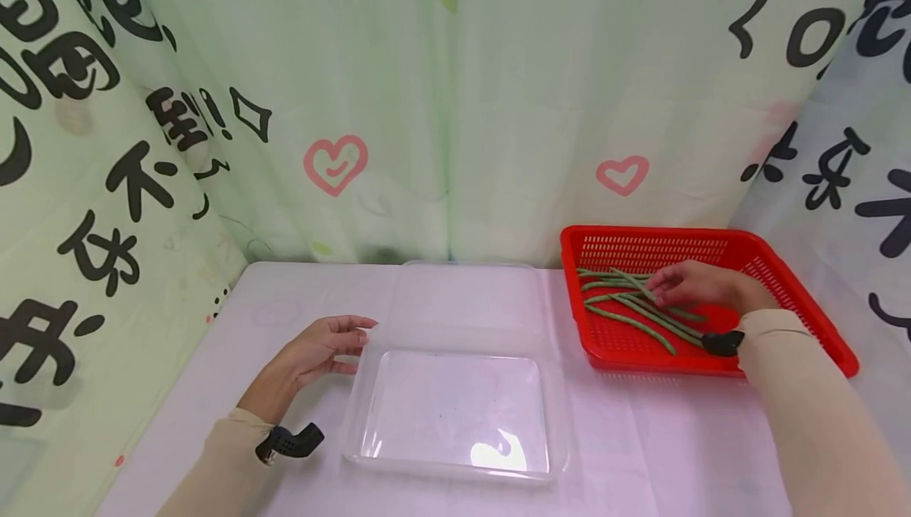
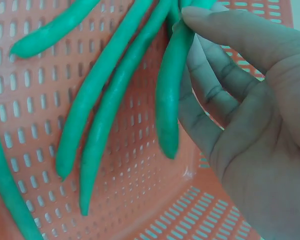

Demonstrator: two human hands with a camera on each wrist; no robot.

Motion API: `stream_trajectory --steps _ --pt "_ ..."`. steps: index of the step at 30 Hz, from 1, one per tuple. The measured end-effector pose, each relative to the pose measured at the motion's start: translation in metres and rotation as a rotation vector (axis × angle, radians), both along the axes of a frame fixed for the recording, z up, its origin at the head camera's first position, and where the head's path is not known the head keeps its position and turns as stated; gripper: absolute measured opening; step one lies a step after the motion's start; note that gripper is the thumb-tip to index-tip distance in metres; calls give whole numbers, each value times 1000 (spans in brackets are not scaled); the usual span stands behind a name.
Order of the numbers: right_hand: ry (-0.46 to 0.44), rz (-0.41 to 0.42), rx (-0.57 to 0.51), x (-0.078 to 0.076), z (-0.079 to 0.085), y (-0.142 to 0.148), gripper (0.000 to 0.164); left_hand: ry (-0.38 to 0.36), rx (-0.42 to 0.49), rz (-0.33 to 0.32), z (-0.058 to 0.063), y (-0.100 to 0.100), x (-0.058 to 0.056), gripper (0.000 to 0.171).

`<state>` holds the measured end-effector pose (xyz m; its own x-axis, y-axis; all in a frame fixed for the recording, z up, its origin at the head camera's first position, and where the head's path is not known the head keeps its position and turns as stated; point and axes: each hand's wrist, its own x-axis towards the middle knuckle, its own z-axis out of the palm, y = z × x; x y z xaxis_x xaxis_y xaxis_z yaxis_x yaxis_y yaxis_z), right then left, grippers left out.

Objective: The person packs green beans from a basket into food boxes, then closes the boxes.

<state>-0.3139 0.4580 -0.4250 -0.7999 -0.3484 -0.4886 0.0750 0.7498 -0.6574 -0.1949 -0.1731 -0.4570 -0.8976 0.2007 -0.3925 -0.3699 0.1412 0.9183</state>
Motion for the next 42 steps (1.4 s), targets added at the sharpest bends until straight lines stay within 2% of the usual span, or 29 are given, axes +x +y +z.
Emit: stream_trajectory --steps 12,23,35,42 --pt "11 0 -89 0 11 -8 53 7 4 8 -1 1 0 35" --pt "58 -3 -161 11 29 -21 53 7 -3 18 0 2 1 35" --pt "162 58 -176 19 45 -35 47 8 0 19 -2 2 -1 34" --pt "206 113 -223 26 52 -47 43 7 -2 10 -2 1 0 35"
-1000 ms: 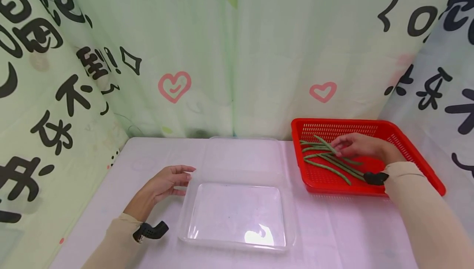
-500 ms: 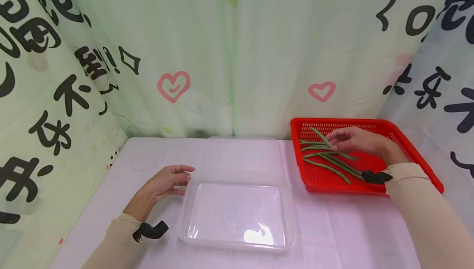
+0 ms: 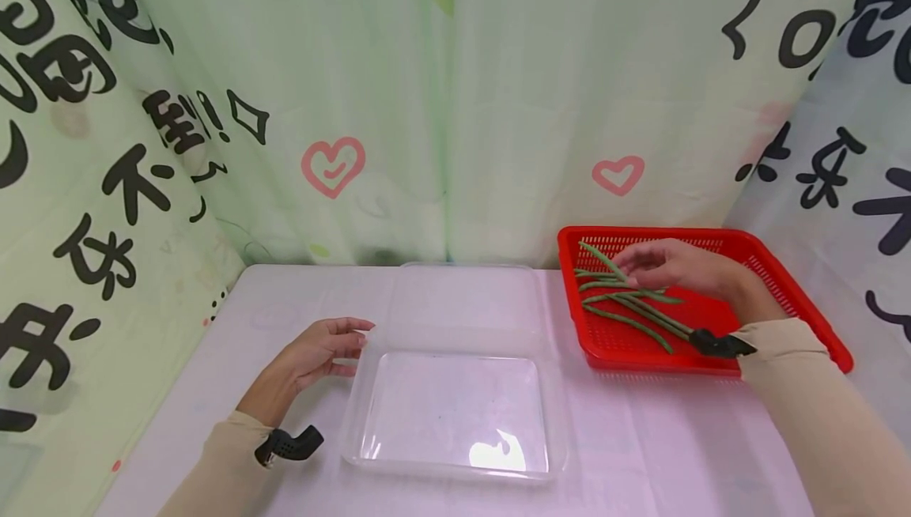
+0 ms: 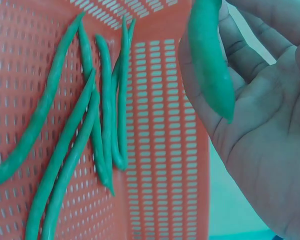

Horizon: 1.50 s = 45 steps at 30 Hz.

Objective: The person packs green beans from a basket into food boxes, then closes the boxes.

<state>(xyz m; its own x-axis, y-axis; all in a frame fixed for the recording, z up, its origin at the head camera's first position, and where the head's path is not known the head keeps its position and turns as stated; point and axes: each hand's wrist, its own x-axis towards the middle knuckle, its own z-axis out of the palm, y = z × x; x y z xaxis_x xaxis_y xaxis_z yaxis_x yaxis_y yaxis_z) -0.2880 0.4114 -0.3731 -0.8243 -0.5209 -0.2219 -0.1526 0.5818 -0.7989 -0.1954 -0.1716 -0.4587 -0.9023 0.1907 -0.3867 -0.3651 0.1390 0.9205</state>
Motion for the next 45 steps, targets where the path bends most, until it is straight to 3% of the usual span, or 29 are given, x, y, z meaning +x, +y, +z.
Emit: stream_trajectory --steps 17,31,45 --pt "8 194 -100 14 8 -48 32 -4 15 -6 -2 -1 0 37" --pt "24 346 -121 36 17 -105 27 3 9 -16 1 -1 1 37" --pt "12 418 -45 67 18 -163 25 -5 12 -13 1 -1 0 37"
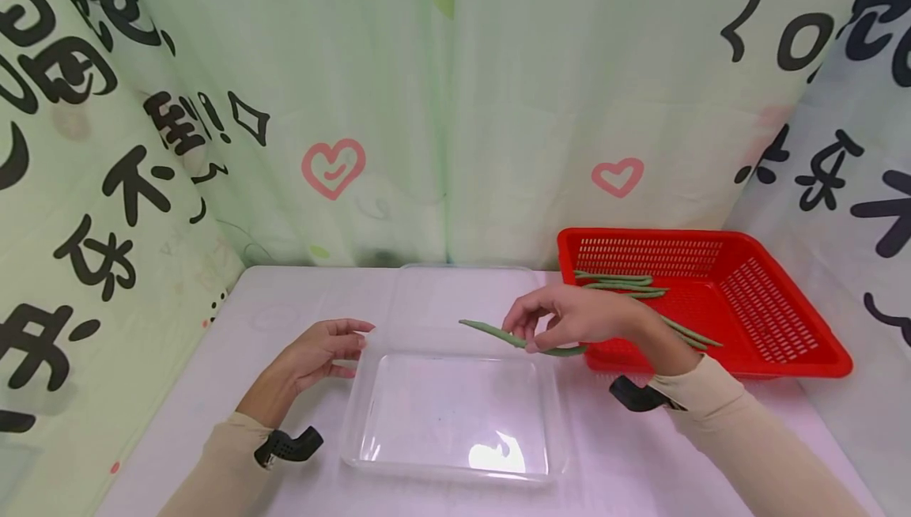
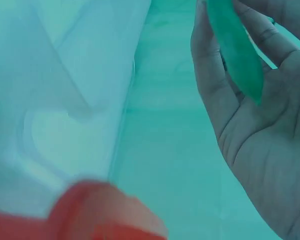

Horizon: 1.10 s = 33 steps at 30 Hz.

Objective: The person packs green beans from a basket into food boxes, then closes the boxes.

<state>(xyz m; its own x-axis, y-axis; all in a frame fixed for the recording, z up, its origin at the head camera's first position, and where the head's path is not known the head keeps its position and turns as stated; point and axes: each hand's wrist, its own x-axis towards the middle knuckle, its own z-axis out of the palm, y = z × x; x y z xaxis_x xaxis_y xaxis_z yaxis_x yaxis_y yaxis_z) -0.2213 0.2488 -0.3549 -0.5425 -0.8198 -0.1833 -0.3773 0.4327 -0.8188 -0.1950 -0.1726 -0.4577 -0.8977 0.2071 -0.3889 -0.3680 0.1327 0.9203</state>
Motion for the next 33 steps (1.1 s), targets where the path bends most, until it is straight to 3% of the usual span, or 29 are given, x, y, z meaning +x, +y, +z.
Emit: stream_trajectory --steps 12,24,33 --pt "-76 89 -7 17 -10 -31 24 3 -2 2 0 0 -1 37" --pt "-82 212 -91 18 -29 -54 25 10 -3 -5 0 -1 0 37" --pt "-79 241 -106 22 -33 -67 25 12 -1 0 -2 0 0 38"
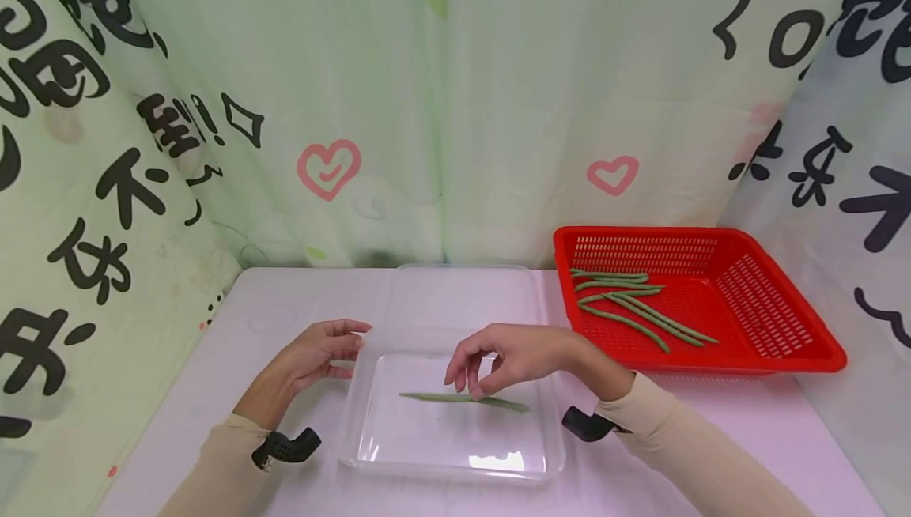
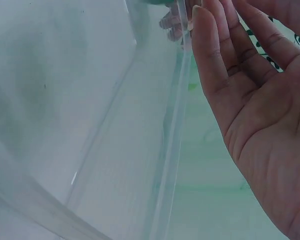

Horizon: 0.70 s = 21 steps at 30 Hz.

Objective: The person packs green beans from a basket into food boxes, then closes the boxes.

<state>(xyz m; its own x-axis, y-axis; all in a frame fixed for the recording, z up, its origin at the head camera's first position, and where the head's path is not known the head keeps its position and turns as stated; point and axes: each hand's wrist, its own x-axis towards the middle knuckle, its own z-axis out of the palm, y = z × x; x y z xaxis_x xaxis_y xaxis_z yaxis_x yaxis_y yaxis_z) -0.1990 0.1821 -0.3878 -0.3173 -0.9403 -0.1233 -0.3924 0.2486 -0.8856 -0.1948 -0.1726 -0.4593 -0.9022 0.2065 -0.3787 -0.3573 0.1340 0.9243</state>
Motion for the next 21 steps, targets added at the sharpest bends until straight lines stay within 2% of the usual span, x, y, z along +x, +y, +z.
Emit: stream_trajectory --steps 12,17,21 --pt "17 28 -43 -6 7 16 26 -3 6 7 -2 0 -1 38" --pt "24 2 -28 -10 14 30 29 -4 2 9 -3 0 -1 37" --pt "32 -52 -9 -12 18 42 30 -1 -4 9 -3 1 -2 36"
